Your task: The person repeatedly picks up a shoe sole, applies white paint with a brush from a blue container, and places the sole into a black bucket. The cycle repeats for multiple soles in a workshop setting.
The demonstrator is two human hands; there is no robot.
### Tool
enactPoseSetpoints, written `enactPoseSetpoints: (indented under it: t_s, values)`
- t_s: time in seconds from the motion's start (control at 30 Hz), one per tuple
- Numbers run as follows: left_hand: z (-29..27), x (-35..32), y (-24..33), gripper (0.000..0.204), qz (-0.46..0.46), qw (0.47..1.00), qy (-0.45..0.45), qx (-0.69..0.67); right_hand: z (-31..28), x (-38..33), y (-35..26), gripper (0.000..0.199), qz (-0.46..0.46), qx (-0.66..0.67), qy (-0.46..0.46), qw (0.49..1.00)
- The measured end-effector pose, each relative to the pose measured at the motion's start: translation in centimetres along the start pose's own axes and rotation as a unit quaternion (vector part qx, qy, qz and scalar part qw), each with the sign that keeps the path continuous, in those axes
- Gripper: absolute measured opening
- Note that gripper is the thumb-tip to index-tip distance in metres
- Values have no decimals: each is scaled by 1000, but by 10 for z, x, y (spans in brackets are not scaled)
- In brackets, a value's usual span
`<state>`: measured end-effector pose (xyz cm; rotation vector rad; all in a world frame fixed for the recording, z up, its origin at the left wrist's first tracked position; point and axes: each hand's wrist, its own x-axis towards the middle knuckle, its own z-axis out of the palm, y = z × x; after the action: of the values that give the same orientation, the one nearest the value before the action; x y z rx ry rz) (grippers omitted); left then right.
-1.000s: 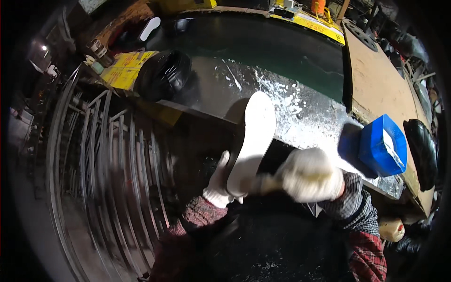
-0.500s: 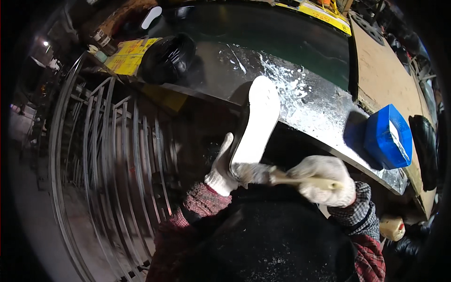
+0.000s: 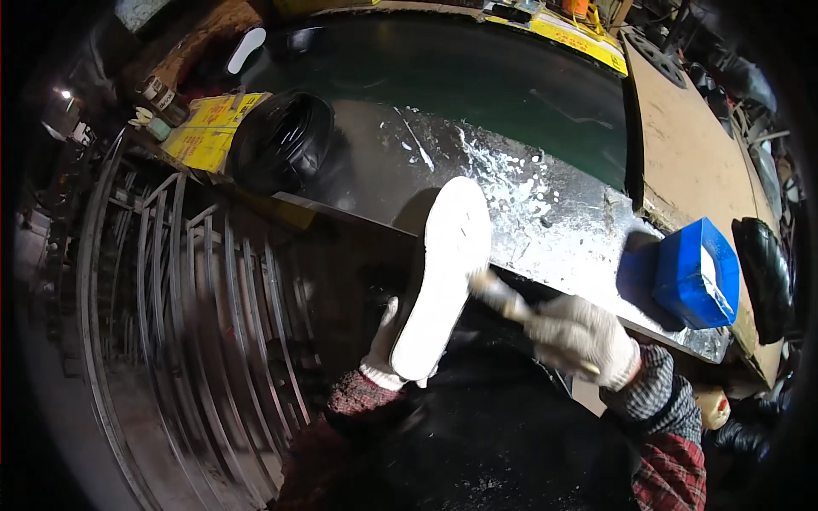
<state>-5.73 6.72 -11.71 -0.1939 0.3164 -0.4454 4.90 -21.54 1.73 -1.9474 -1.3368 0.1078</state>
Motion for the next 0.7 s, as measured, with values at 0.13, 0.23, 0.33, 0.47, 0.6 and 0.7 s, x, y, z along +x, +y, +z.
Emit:
enactPoseSetpoints:
  t_s: [0.13, 0.23, 0.33, 0.47, 0.6, 0.7]
  values:
    - [-31, 5, 18, 73, -34, 971, -206, 119, -33, 37, 23, 41, -97, -75, 78, 989]
    - [19, -1, 2, 77, 47, 988, 40, 139, -40, 91, 70, 38, -17, -94, 64, 993]
    - [55, 8, -8, 63, 170, 943, 174, 227, -35, 107, 74, 33, -45, -100, 1, 994]
    - [80, 20, 36, 55, 178, 915, 92, 350, -35, 82, -9, 34, -117, -60, -88, 987]
    - [145, 65, 71, 45, 308, 883, 202, 291, -29, 56, -9, 27, -70, -26, 65, 995]
    - [139, 91, 113, 28, 356, 920, 25, 164, -25, 38, 1, 28, 2, 15, 97, 995]
